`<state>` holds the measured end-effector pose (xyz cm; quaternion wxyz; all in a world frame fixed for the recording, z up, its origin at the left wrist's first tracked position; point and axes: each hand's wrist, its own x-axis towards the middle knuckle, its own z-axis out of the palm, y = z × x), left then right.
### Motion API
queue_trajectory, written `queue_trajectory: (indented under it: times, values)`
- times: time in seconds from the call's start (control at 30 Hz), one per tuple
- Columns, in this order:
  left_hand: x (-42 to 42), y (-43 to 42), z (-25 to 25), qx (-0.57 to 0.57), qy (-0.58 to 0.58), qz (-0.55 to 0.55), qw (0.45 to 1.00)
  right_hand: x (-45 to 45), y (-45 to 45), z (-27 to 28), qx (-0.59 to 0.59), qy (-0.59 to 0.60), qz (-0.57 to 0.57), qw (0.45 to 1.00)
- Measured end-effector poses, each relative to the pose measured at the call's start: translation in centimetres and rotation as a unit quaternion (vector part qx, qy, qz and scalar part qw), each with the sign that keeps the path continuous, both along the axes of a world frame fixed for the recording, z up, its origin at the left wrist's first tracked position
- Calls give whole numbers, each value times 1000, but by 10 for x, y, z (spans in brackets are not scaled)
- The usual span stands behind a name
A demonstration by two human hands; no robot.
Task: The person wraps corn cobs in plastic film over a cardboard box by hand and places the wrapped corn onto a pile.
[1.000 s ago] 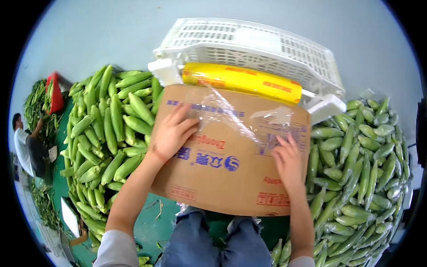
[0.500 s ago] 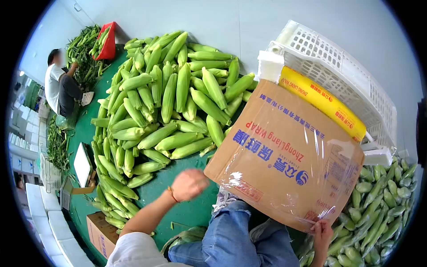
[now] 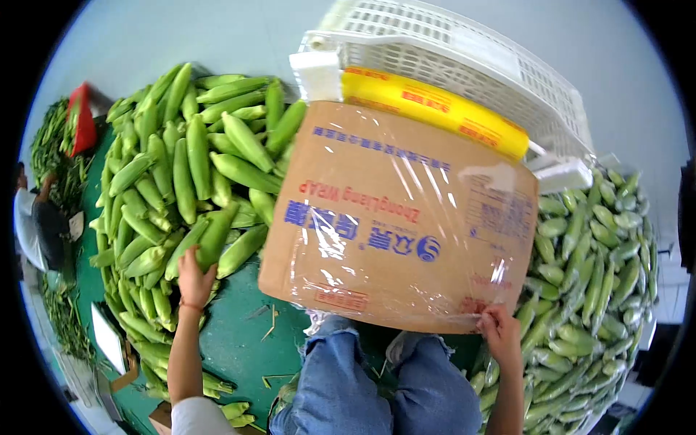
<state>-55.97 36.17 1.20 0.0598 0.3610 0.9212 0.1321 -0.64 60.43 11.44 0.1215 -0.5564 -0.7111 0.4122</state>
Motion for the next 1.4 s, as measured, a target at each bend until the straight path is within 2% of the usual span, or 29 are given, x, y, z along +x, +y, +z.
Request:
queue_trajectory:
  times: [0.07,0.13,0.2,0.27,0.33,0.4,0.43,0.5,0.53,0.57,0.63,0.67,0.7,0.77,0.8,0.9,0.93,0.97,1.03,1.07,1.1,1.2,1.27,1.3,1.33,1.4]
  values:
    - [27,18,40,139,-10,-33,990,-6,-2,5,38,6,26,999]
    - [75,57,107,158,7,-145,977,-8,-4,9,23,18,19,999]
    - [122,107,143,221,42,-381,897,0,-6,4,16,26,12,999]
    - [183,152,154,179,22,-475,861,7,-9,-8,11,38,1,999]
    - [226,196,140,210,33,-548,809,0,-13,5,20,5,28,999]
    - [243,217,129,159,12,-583,796,4,-16,23,-4,-2,67,998]
    - [248,224,127,128,0,-599,791,11,-19,25,-60,202,14,978]
    - [242,241,131,83,-69,-614,782,-16,-9,56,-82,378,-88,918]
    - [240,242,132,56,-108,-618,777,-34,5,53,48,328,-21,943]
    - [240,246,126,55,-97,-617,779,-54,24,44,188,274,55,941]
    - [238,231,132,144,-43,-559,816,-93,38,9,322,39,131,937]
    - [239,214,133,183,-19,-528,829,-95,42,5,344,14,134,929]
    - [232,190,130,184,-66,-449,872,-100,48,-1,369,-8,135,920]
    - [224,147,108,169,-3,-416,893,-106,58,-12,411,-36,123,902]
    - [215,134,101,161,27,-398,902,-109,62,-14,408,-40,120,904]
    - [164,130,98,121,-178,-325,921,-117,69,-13,421,-43,121,898]
    - [167,163,127,191,-267,-233,916,-121,70,-12,427,-31,124,895]
    - [165,199,139,311,-159,-321,880,-124,69,-10,433,-21,124,893]
    - [173,268,149,333,-12,-471,816,-125,69,-11,439,0,126,889]
    - [180,291,136,173,-39,-515,838,-125,71,-12,443,10,129,887]
    - [189,305,127,9,-64,-545,836,-125,74,-13,447,20,132,884]
    - [214,288,122,-39,-27,-541,839,-123,80,-4,311,-39,150,938]
    - [235,229,151,-138,-144,-460,865,-127,65,9,216,-117,190,951]
    - [248,191,148,-68,-77,-485,869,-127,54,16,162,-156,215,950]
    - [254,170,144,4,-9,-504,864,-125,47,21,151,-122,210,958]
    - [251,172,139,-12,-13,-483,876,-120,33,27,121,-58,196,971]
